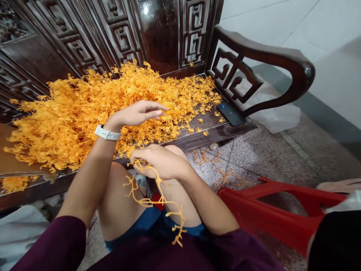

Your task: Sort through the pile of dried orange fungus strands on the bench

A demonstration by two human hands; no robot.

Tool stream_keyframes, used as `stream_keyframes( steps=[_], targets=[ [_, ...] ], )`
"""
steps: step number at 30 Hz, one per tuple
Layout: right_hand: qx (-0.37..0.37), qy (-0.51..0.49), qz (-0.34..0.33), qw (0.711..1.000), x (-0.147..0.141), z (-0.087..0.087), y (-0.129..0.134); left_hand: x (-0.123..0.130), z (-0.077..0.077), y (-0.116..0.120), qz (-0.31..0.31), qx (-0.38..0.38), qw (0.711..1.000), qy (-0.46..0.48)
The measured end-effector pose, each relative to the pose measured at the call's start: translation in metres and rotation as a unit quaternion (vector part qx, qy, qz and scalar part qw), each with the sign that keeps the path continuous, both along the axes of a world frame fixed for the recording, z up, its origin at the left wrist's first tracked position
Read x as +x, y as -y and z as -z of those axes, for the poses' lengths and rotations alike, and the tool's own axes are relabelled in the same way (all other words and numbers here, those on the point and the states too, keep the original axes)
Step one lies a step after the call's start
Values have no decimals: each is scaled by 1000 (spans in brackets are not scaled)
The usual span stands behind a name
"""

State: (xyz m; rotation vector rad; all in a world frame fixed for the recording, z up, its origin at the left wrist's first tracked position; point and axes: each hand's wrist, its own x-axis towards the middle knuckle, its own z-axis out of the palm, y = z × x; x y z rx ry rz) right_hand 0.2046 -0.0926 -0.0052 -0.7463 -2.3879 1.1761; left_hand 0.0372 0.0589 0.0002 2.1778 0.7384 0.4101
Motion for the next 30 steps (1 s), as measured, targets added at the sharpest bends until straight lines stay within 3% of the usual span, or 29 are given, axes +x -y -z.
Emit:
stream_keyframes(
  steps=[2, 4, 6, 9, 11, 14, 17, 19, 25, 30],
  targets=[
    [-42, -77, 48, 995, 1, 5, -1, -18, -11, 4, -7, -38, 999, 24],
    [-109, -181, 108, 971, 0, 11, -5, -33, -22, 8, 19, -100, 994, 46],
    [-203, -279, 180, 921, -2, 16, -10, -43, -30, 13, 79, -149, 984, 57],
    [-354, -400, 261, 804, -6, 21, -21, -43, -33, 25, 160, -148, 975, 37],
    [-423, -451, 273, 737, -10, 22, -27, -37, -28, 31, 154, -99, 983, 10],
    [-459, -484, 263, 697, -18, 23, -32, -28, -18, 34, 92, -43, 995, -7],
    [-467, -484, 265, 691, -28, 23, -32, -31, -15, 32, 71, -59, 996, 3],
    [-470, -463, 266, 702, -35, 22, -31, -39, -19, 31, 67, -78, 995, 3],
    [-442, -345, 210, 801, -45, 18, -28, -57, -21, 37, 49, -60, 997, 4],
    [-412, -279, 180, 849, -49, 16, -26, -53, -13, 42, 41, -56, 996, 49]
  ],
)
